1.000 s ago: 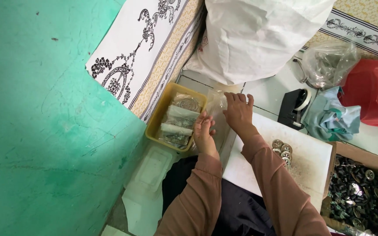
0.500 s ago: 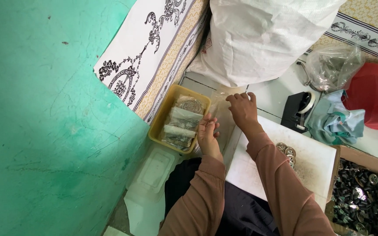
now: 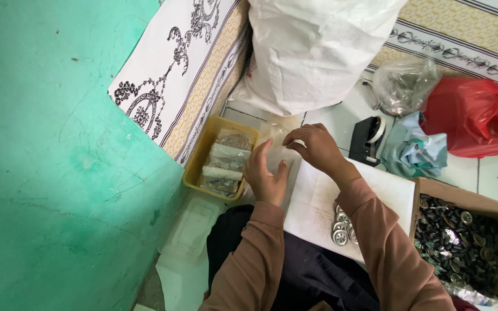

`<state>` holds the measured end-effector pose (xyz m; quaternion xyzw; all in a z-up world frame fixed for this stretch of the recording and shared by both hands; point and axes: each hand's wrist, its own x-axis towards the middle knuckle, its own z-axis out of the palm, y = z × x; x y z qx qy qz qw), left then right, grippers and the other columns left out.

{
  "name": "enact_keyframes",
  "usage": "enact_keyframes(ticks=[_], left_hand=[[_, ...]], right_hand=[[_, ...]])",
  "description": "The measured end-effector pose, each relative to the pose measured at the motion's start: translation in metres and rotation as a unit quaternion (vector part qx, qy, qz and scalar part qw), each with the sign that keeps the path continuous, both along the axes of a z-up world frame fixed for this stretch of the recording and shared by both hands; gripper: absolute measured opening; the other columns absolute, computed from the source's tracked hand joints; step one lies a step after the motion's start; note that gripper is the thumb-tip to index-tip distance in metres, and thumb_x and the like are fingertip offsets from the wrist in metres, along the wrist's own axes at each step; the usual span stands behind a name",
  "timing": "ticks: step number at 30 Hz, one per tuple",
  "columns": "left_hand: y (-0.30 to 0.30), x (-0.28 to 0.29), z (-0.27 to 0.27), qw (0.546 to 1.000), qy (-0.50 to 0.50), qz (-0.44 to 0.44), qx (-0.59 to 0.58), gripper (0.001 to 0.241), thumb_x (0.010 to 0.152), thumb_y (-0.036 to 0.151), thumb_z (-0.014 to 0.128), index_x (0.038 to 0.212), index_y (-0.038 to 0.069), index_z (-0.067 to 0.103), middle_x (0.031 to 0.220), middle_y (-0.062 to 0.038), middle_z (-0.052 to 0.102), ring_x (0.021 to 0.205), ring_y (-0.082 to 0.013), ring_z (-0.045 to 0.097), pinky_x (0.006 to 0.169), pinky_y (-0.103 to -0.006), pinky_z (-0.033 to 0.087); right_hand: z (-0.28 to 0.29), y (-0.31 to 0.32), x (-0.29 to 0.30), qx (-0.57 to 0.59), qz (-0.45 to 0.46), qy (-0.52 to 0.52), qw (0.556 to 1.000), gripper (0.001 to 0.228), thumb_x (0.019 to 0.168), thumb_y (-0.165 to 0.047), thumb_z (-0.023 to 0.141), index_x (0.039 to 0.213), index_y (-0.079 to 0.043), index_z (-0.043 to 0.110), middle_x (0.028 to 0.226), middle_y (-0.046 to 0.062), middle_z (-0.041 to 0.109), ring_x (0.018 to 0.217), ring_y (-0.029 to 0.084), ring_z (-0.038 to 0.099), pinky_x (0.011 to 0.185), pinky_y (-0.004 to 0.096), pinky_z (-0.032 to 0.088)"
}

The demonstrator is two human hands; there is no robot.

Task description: Sorting small metal components from a bulk box and packaging them into individual plastic bags on the floor.

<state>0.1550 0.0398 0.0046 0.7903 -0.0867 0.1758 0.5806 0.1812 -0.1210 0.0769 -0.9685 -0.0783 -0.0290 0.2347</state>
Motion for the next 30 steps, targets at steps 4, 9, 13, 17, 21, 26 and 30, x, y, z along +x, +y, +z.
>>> enact_keyframes(ticks=[4,9,13,17,21,26,30], left_hand=[[-0.001,-0.001,-0.026,0.995,0.044,-0.012,0.09,0.065,0.081,0.02,0.081,0.14,0.034,0.059,0.125,0.014,0.066,0.122,-0.0134,0.059,0.112,-0.0496,0.025],[0.017,-0.007,-0.019,0.983,0.121,-0.038,0.136,0.023,0.089,0.031,0.081,0.11,0.026,0.074,0.098,0.006,0.075,0.099,-0.016,0.072,0.113,-0.0475,0.032],[0.02,-0.008,-0.031,0.974,0.21,-0.049,0.072,0.016,0.091,0.038,0.08,0.1,0.025,0.079,0.098,0.004,0.079,0.102,-0.0218,0.075,0.096,-0.0375,0.054],[0.027,-0.01,-0.027,0.938,0.336,-0.04,0.071,0.026,0.081,0.058,0.083,0.095,0.037,0.076,0.094,0.013,0.078,0.098,-0.0168,0.076,0.089,-0.0367,0.054],[0.032,-0.017,-0.003,0.937,0.336,-0.037,0.086,0.032,0.078,0.055,0.085,0.095,0.029,0.076,0.091,0.003,0.077,0.097,-0.0246,0.075,0.089,-0.0404,0.055],[0.032,-0.017,0.003,0.948,0.302,-0.05,0.088,0.022,0.103,0.042,0.061,0.099,0.027,0.077,0.09,0.004,0.078,0.092,-0.0223,0.075,0.088,-0.0397,0.055],[0.029,-0.01,-0.002,0.94,0.314,-0.03,0.131,0.017,0.099,0.037,0.068,0.104,0.024,0.077,0.09,0.004,0.077,0.088,-0.0183,0.074,0.084,-0.0381,0.055]], right_hand=[[0.032,0.001,-0.015,0.009,0.001,-0.046,0.999,0.003,0.096,-0.019,0.074,0.098,-0.022,0.073,0.093,-0.002,0.078,0.099,0.021,0.073,0.101,0.049,0.048],[0.071,0.001,-0.034,0.028,-0.044,-0.066,0.996,0.009,0.093,-0.014,0.077,0.101,-0.017,0.075,0.091,0.0,0.079,0.097,0.021,0.074,0.094,0.045,0.051],[0.058,-0.002,-0.041,0.029,-0.068,-0.075,0.994,0.011,0.092,-0.014,0.078,0.102,-0.018,0.075,0.092,0.001,0.079,0.097,0.021,0.075,0.089,0.041,0.052],[0.05,0.008,-0.055,0.05,-0.082,-0.036,0.995,0.036,0.084,-0.014,0.084,0.117,-0.01,0.071,0.105,0.011,0.078,0.103,0.029,0.074,0.089,0.045,0.056],[0.037,0.011,-0.058,0.06,-0.131,0.02,0.989,0.038,0.089,-0.012,0.08,0.124,-0.01,0.066,0.101,0.012,0.077,0.098,0.031,0.076,0.086,0.044,0.059],[0.018,0.002,-0.053,0.042,-0.155,0.019,0.987,0.025,0.099,-0.012,0.069,0.123,-0.009,0.067,0.098,0.014,0.079,0.093,0.032,0.078,0.081,0.044,0.06],[0.029,-0.003,-0.058,0.023,-0.162,0.025,0.986,0.021,0.106,-0.016,0.06,0.122,-0.007,0.07,0.096,0.017,0.079,0.089,0.034,0.078,0.078,0.045,0.061]])
